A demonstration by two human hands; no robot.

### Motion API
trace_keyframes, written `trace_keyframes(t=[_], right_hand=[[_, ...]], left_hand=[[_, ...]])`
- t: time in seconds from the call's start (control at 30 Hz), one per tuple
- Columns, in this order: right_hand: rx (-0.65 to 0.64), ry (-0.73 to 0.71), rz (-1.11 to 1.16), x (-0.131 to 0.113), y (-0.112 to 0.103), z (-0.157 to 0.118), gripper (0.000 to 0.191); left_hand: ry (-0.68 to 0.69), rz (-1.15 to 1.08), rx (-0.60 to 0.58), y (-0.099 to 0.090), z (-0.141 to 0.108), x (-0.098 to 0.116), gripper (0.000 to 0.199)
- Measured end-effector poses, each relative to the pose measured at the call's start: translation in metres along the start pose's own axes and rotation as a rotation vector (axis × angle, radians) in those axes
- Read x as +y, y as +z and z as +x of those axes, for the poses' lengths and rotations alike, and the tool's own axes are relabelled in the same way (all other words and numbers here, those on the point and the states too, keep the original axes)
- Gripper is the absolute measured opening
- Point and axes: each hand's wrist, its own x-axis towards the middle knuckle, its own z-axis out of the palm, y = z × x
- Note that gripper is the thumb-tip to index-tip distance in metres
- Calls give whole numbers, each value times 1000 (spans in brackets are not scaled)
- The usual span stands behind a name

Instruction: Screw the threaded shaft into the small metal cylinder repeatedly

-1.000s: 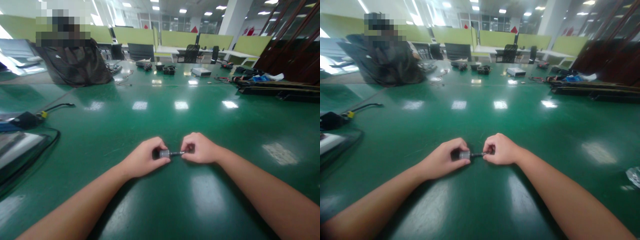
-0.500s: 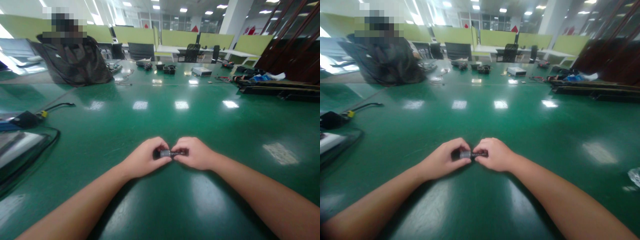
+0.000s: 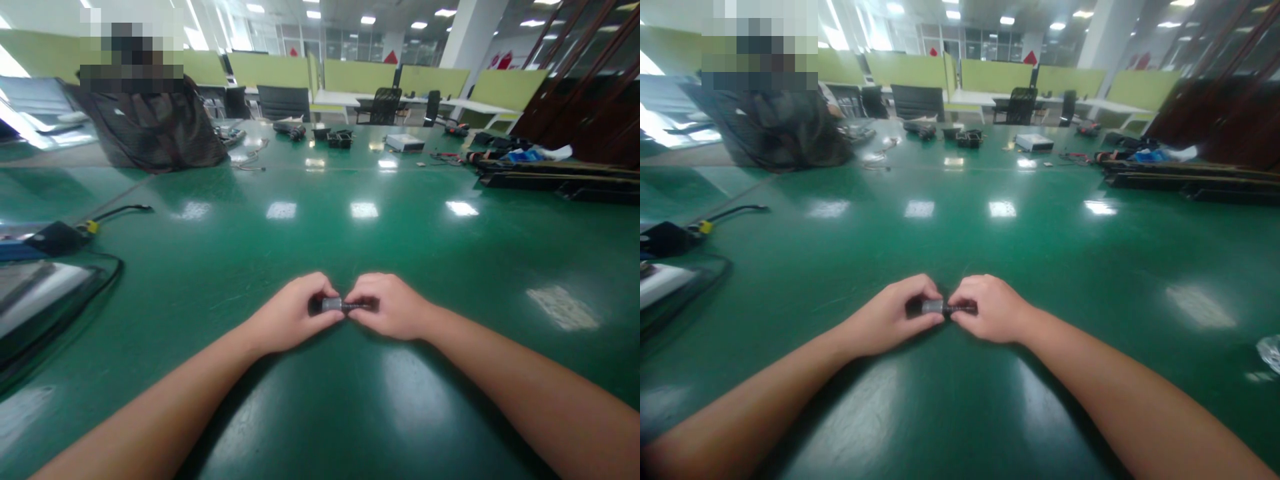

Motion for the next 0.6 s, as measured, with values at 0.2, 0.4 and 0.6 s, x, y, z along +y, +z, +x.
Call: trace_keyframes(t=[0.2, 0.4, 0.6], right_hand=[[-3, 2, 8, -3, -2, 1, 12], [-7, 14, 11, -2, -3, 1, 13], [-4, 16, 20, -1, -3, 1, 9]], left_hand=[[2, 1, 4, 0, -2, -1, 20], [-9, 0, -5, 0, -2, -2, 20], [-14, -17, -3, 0, -2, -2, 20]])
